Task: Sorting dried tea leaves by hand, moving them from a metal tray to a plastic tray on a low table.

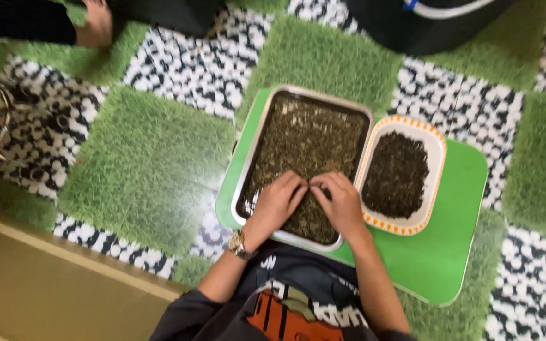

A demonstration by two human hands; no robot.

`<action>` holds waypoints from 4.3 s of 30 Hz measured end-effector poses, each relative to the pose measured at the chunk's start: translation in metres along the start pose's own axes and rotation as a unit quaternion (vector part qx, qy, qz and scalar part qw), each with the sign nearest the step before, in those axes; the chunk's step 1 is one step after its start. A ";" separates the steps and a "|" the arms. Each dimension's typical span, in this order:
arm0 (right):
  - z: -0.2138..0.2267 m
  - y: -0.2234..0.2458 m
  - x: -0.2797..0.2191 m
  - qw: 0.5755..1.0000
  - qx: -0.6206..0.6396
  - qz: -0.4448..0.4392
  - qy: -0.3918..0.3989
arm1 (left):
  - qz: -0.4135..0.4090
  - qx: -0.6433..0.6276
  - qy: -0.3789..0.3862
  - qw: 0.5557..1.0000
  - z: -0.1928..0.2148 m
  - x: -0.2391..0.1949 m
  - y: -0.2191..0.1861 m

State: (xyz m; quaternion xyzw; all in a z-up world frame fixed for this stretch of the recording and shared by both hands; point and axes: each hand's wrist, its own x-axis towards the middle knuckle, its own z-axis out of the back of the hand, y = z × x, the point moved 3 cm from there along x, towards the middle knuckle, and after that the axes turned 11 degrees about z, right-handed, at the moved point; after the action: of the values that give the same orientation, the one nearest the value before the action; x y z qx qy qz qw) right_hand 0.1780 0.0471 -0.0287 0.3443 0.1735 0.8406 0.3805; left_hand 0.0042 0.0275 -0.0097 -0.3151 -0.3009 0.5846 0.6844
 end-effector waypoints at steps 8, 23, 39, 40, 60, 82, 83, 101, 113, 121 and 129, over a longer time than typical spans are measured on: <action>-0.009 -0.022 -0.012 0.999 0.036 -0.015 -0.017 | -0.017 0.016 -0.036 0.999 0.006 -0.003 0.002; 0.005 0.000 -0.004 0.998 0.055 -0.012 -0.015 | -0.019 0.015 -0.020 1.000 0.008 -0.004 0.002; -0.008 -0.005 -0.015 0.999 0.043 -0.007 -0.012 | 0.054 -0.125 0.036 0.990 -0.014 0.001 0.016; -0.007 -0.003 -0.013 0.999 0.041 0.001 -0.017 | 0.047 -0.122 0.031 0.991 -0.013 0.001 0.014; 0.012 0.020 -0.011 0.992 0.081 -0.095 -0.012 | 0.056 -0.182 0.064 0.980 -0.011 0.001 0.013; 0.010 0.030 -0.032 0.997 0.015 -0.079 -0.017 | 0.060 -0.116 0.080 0.988 0.012 -0.026 -0.020; 0.008 0.031 -0.031 0.998 -0.011 -0.064 -0.006 | 0.054 -0.094 0.067 0.992 0.015 -0.028 -0.019; -0.018 -0.015 -0.025 0.951 -0.238 -0.044 0.194 | 0.067 0.178 -0.007 0.982 -0.027 -0.016 0.018; -0.023 -0.027 -0.020 0.982 -0.136 -0.013 0.127 | 0.072 0.059 -0.015 0.996 -0.047 -0.006 0.037; -0.029 -0.026 -0.027 0.983 -0.126 -0.057 0.119 | 0.079 0.018 0.014 0.997 -0.029 -0.010 0.020; -0.005 -0.001 -0.020 0.989 -0.132 -0.016 0.064 | 0.085 0.038 -0.009 0.996 -0.032 -0.012 0.019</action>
State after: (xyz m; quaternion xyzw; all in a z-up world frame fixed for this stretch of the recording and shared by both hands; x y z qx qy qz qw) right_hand 0.1846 0.0325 -0.0412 0.2340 0.0902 0.8700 0.4246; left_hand 0.0164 0.0156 -0.0451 -0.3076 -0.2565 0.6550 0.6408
